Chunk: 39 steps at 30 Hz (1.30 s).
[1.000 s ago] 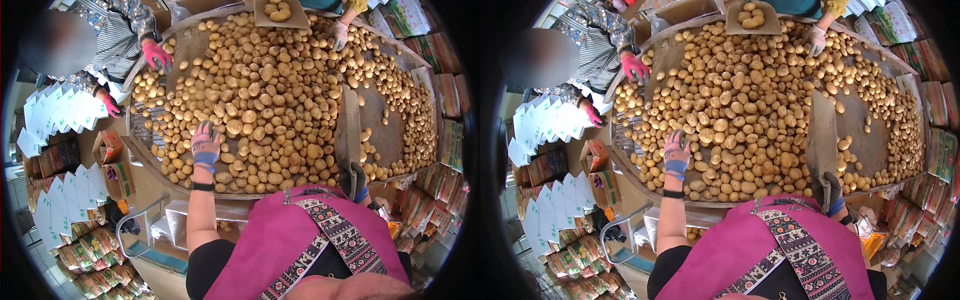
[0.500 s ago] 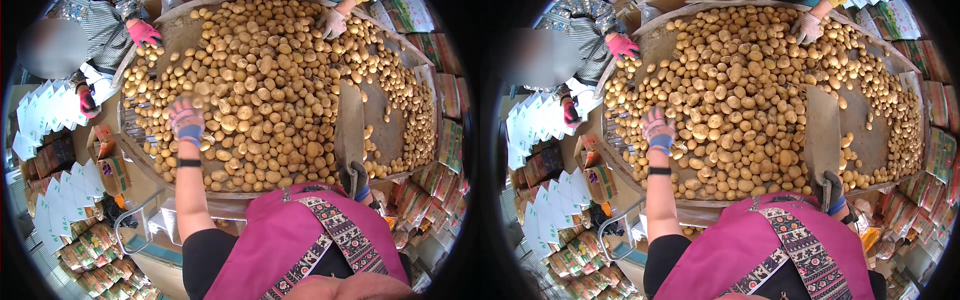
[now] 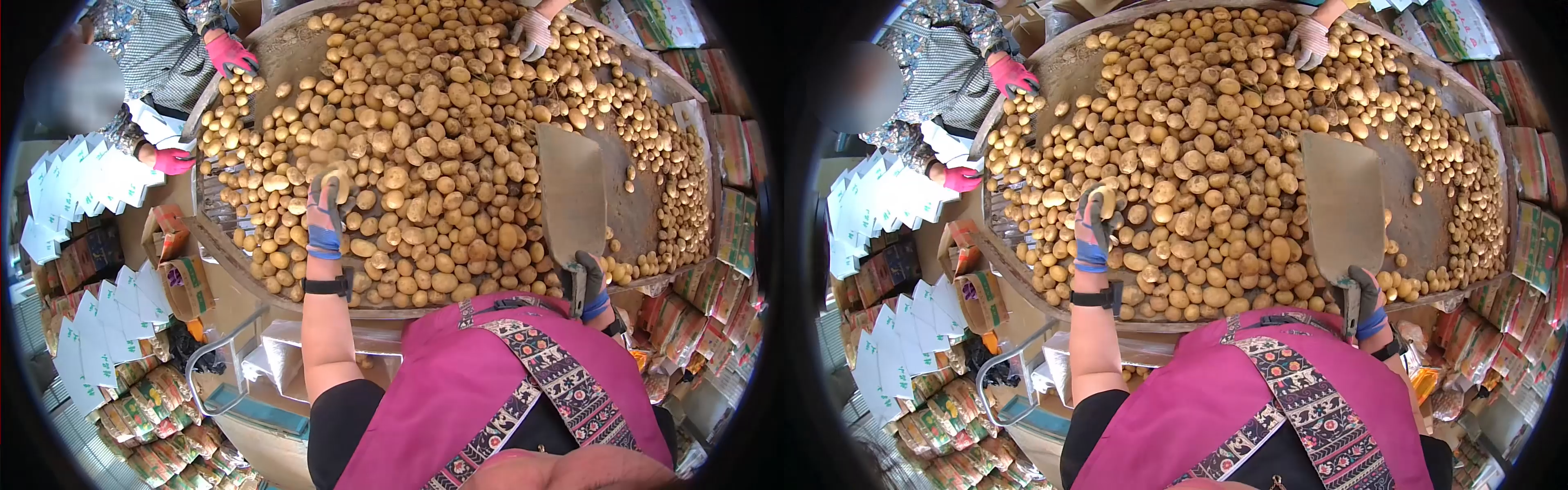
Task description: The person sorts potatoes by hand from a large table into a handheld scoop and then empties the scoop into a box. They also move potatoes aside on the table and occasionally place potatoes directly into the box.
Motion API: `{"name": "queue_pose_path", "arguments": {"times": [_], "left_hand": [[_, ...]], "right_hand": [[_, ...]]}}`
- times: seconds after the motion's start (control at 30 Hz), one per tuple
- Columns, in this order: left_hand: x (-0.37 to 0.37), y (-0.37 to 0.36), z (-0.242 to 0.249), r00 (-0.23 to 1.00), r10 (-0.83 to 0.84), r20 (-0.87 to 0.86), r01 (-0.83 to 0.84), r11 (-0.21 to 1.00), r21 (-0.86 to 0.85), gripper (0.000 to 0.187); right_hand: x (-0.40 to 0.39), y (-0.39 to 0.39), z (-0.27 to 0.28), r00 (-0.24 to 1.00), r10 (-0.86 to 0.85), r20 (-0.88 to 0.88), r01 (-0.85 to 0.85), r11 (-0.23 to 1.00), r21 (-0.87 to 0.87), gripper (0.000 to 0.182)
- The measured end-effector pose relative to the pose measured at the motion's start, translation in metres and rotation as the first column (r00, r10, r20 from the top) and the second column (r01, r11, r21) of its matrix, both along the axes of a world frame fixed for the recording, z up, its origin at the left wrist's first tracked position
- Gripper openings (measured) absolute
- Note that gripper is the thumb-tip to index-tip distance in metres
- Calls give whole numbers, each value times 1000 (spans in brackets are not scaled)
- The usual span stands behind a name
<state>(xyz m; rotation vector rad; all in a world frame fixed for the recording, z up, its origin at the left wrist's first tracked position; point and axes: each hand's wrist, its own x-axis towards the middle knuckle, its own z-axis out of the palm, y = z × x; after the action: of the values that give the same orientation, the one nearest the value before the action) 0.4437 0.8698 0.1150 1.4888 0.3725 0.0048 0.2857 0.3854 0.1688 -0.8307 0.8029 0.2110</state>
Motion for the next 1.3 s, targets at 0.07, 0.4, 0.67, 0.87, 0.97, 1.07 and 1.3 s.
{"name": "queue_pose_path", "arguments": {"times": [0.07, 0.4, 0.67, 0.87, 0.97, 1.07, 1.3], "left_hand": [[-3, -9, 17, 998, 48, -30, -56, 886, -461, 43], [1, -42, 44, 983, -176, -56, 107, 790, -604, 38], [-29, -171, 142, 402, -868, 290, 891, 298, -342, 40], [-10, -184, 70, 913, -402, -75, 355, 870, -342, 40], [-26, -206, 103, 619, -748, 239, 785, 582, -211, 41], [11, -218, 109, 466, -865, 184, 857, 493, 148, 41], [72, -133, 3, 736, -615, -282, 285, -96, 954, 60]], "right_hand": [[-6, -21, -22, 998, 69, 0, -68, 985, -157, 26], [-8, -30, 1, 982, 189, 18, -165, 897, -409, 20], [-8, -42, -27, 980, 169, -105, -196, 911, -362, 30], [-18, -39, -11, 947, 199, 252, 174, 342, -923, 83], [-21, -22, 24, 962, 86, 261, -46, 987, -155, 78], [4, 54, 45, 889, 347, 300, -379, 924, 55, 52], [-2, 40, 55, 950, 103, 296, -242, 841, 484, 46]]}}
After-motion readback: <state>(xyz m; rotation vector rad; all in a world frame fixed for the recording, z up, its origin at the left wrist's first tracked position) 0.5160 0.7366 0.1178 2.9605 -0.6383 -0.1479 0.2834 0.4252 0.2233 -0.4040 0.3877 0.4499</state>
